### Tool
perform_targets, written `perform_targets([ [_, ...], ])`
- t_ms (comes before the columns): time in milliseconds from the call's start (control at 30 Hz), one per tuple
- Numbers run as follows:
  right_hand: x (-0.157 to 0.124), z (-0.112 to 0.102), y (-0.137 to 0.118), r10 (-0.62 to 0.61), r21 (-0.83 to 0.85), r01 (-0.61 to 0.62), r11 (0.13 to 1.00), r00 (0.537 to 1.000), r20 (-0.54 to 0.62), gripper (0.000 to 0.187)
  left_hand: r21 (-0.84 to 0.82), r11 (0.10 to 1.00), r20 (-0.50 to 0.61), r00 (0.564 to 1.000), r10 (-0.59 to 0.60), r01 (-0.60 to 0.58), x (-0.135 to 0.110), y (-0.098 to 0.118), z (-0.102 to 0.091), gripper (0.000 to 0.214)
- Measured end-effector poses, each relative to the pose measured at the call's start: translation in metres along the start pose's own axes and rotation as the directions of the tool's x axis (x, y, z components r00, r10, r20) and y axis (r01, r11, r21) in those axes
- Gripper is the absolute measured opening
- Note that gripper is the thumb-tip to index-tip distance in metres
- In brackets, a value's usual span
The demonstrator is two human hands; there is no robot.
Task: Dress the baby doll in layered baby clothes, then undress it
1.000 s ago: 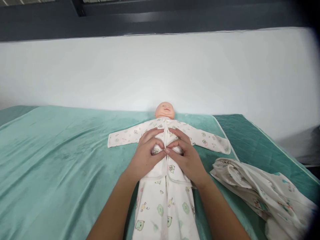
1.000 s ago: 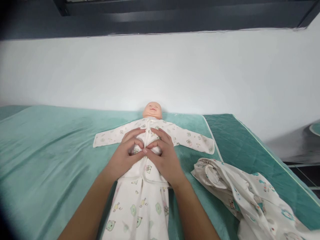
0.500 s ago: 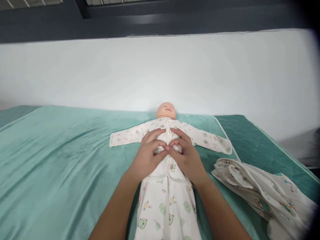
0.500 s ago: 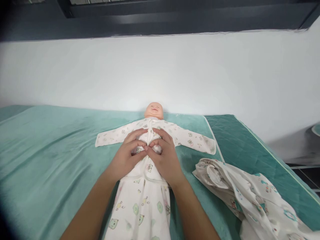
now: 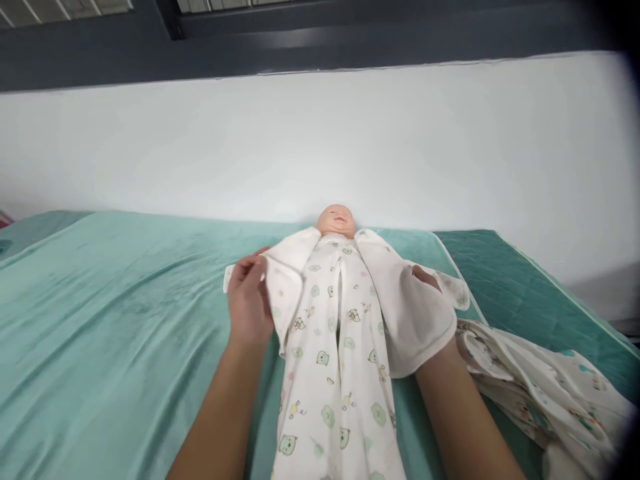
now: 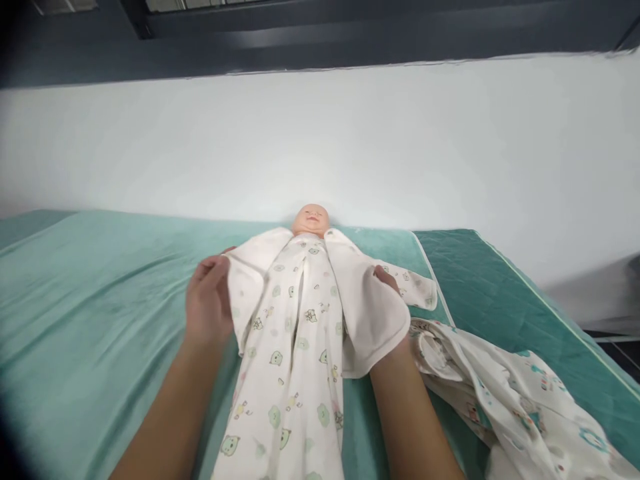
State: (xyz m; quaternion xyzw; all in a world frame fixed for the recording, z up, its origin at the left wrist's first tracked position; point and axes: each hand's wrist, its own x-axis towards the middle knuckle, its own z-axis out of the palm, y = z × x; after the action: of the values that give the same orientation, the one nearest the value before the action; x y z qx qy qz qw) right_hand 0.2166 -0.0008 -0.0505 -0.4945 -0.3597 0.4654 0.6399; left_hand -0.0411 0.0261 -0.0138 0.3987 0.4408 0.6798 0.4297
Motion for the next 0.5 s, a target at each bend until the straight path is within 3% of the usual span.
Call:
perform_targets([
  [67, 0.009, -0.014, 0.004, 0.155, 0.073, -0.154, 0.985, 0.988, -0.002, 0.042, -0.044, 0.999, -0.255, 0.967, -0.022, 0.011, 0.012, -0.006, -0.01, 0.019],
  [100, 0.009, -0.016, 0.006, 0.185, 0.1, -0.182, 0.978, 0.983, -0.014, 0.04, -0.028, 0.999, -0.329, 0.944, -0.023, 0.015, 0.017, -0.009, -0.013, 0.019],
  [167, 0.001, -0.008, 0.006, 0.113, 0.108, -0.104, 0.989, 0.99, -0.088, 0.039, 0.083, 0.996, -0.351, 0.936, 0.022, 0.008, 0.02, -0.015, -0.014, 0.018],
  [300, -0.024, 0.03, 0.004, -0.031, 0.044, 0.04, 0.998, 0.983, -0.183, 0.046, 0.448, 0.888, -0.022, 0.992, 0.128, -0.105, 0.013, -0.024, 0.0, 0.024],
  [400, -0.031, 0.045, 0.004, -0.065, -0.049, 0.057, 0.997, 0.983, -0.17, 0.049, 0.581, 0.787, 0.194, 0.974, 0.117, -0.21, 0.011, -0.028, 0.009, 0.025],
  [500, -0.028, 0.044, 0.005, -0.014, -0.012, 0.012, 1.0, 0.992, -0.123, 0.047, 0.63, 0.73, 0.277, 0.955, 0.108, -0.265, 0.014, -0.029, 0.01, 0.025],
])
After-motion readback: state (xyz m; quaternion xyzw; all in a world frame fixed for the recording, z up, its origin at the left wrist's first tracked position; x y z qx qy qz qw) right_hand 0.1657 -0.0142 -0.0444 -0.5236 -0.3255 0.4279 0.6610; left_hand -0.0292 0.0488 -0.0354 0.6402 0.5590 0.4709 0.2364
